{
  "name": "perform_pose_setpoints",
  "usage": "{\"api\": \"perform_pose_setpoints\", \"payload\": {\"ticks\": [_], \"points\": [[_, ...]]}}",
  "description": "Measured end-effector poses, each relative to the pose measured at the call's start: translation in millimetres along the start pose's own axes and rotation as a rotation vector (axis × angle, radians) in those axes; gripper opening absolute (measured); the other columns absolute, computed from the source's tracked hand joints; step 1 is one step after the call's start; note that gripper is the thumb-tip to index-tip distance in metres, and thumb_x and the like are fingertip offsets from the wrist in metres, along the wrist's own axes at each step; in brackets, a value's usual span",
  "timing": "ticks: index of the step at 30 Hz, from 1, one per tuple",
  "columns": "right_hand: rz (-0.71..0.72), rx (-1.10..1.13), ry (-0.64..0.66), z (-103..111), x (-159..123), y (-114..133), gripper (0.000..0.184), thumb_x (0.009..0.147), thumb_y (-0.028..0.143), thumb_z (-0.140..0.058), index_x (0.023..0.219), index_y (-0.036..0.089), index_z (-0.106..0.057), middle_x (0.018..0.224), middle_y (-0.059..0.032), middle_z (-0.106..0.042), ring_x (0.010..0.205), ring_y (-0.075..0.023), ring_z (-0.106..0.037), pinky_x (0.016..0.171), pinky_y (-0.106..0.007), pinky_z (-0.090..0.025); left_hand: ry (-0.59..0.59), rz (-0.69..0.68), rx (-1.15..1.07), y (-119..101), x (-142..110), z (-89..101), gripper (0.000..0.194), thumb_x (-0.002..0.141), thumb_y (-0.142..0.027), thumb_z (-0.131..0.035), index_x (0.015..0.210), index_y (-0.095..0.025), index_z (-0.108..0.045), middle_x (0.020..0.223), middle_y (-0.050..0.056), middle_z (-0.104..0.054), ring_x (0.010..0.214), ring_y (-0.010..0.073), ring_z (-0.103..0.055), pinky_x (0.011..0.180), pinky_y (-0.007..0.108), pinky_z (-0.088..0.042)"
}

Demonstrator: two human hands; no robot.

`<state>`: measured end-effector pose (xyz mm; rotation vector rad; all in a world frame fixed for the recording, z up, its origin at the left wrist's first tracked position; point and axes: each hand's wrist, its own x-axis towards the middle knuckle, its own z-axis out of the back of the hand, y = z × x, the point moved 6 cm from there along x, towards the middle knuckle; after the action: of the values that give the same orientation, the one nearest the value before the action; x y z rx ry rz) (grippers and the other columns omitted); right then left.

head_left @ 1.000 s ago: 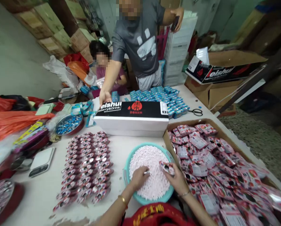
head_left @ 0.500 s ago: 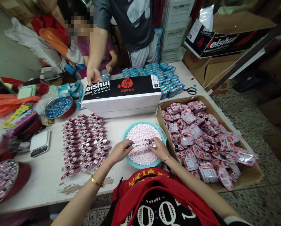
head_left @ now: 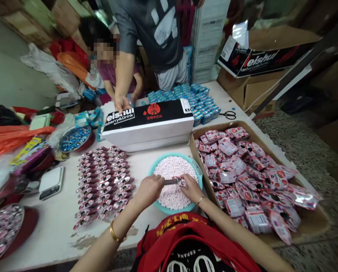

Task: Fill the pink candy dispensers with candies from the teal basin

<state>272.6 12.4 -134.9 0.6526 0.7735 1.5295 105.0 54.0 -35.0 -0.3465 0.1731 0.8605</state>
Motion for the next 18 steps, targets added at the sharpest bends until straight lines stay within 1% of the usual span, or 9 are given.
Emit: {"api": "perform_pose_setpoints", "payload": {"ticks": [2, 4, 6, 8, 10, 11, 13, 15, 18], "points": [[-0.028, 0.07, -0.026, 1, -2, -2, 0.035, 0.072, 0.01, -0.055, 0.105, 0.019, -0.053, 0.103, -0.0076, -0.06, 0.101, -0.0235, -0.057, 0.088, -0.036, -0.045, -0.045, 0.106, -0.16, 16, -8, -8.0, 0.017, 0.09, -0.025, -0.048, 0.098, -0.019, -0.061, 0.095, 0.007, -0.067, 0.09, 0.0208, -0.061, 0.078, 0.032, -0.047], [-0.034, 0.161, -0.041, 2, -3, -1, 0.032, 0.073, 0.011, -0.054, 0.104, 0.019, -0.054, 0.104, -0.0078, -0.061, 0.102, -0.0233, -0.058, 0.089, -0.036, -0.046, -0.118, 0.222, -0.35, 32, -17, -21.7, 0.022, 0.089, -0.03, -0.05, 0.106, -0.021, -0.06, 0.098, 0.005, -0.068, 0.089, 0.0189, -0.063, 0.08, 0.031, -0.048], [-0.013, 0.243, -0.017, -1, -4, 3, 0.032, 0.071, 0.011, -0.054, 0.102, 0.02, -0.056, 0.103, -0.0069, -0.063, 0.101, -0.0224, -0.059, 0.088, -0.035, -0.047, -0.181, 0.262, -0.502, 37, -22, -39.0, 0.033, 0.085, -0.039, -0.055, 0.113, -0.021, -0.057, 0.102, 0.005, -0.069, 0.088, 0.0191, -0.063, 0.081, 0.031, -0.05], [0.007, 0.3, 0.033, -5, -4, 11, 0.036, 0.069, 0.009, -0.054, 0.102, 0.02, -0.058, 0.102, -0.0057, -0.064, 0.098, -0.0216, -0.061, 0.086, -0.034, -0.048, -0.228, 0.219, -0.563, 33, -23, -53.3, 0.045, 0.081, -0.045, -0.06, 0.119, -0.022, -0.055, 0.112, 0.008, -0.067, 0.095, 0.0214, -0.063, 0.085, 0.033, -0.05], [0.011, 0.356, 0.092, -10, -4, 20, 0.036, 0.068, 0.009, -0.053, 0.101, 0.02, -0.06, 0.097, -0.0046, -0.065, 0.091, -0.0207, -0.063, 0.082, -0.033, -0.05, -0.257, 0.142, -0.535, 21, -21, -60.7, 0.051, 0.077, -0.043, -0.065, 0.123, -0.024, -0.054, 0.12, 0.008, -0.064, 0.106, 0.0238, -0.061, 0.092, 0.035, -0.048], [0.016, 0.384, 0.121, -12, -4, 25, 0.034, 0.069, 0.01, -0.054, 0.101, 0.02, -0.061, 0.095, -0.0044, -0.066, 0.089, -0.0205, -0.063, 0.081, -0.032, -0.051, -0.254, 0.103, -0.501, 14, -19, -62.3, 0.051, 0.076, -0.041, -0.066, 0.123, -0.025, -0.054, 0.12, 0.008, -0.065, 0.107, 0.0245, -0.06, 0.093, 0.036, -0.047], [0.045, 0.421, 0.17, -15, -5, 36, 0.028, 0.072, 0.014, -0.054, 0.099, 0.02, -0.062, 0.094, -0.0043, -0.066, 0.088, -0.0206, -0.064, 0.081, -0.034, -0.052, -0.216, 0.046, -0.43, 2, -16, -62.3, 0.042, 0.076, -0.035, -0.066, 0.116, -0.025, -0.057, 0.11, 0.006, -0.068, 0.102, 0.0244, -0.061, 0.088, 0.035, -0.047], [0.081, 0.425, 0.195, -17, -5, 44, 0.025, 0.075, 0.018, -0.055, 0.099, 0.022, -0.062, 0.097, -0.0048, -0.067, 0.094, -0.0216, -0.064, 0.086, -0.036, -0.052, -0.168, 0.021, -0.377, -4, -13, -58.4, 0.029, 0.078, -0.033, -0.063, 0.105, -0.024, -0.06, 0.098, 0.006, -0.069, 0.093, 0.0237, -0.062, 0.081, 0.034, -0.047], [0.068, 0.399, 0.16, -18, -4, 44, 0.035, 0.079, 0.024, -0.057, 0.114, 0.024, -0.059, 0.112, -0.0071, -0.066, 0.109, -0.0237, -0.061, 0.098, -0.041, -0.049, -0.147, 0.011, -0.354, 0, -11, -47.0, 0.021, 0.08, -0.032, -0.061, 0.098, -0.022, -0.06, 0.094, 0.006, -0.068, 0.088, 0.0228, -0.061, 0.076, 0.032, -0.046]]}}
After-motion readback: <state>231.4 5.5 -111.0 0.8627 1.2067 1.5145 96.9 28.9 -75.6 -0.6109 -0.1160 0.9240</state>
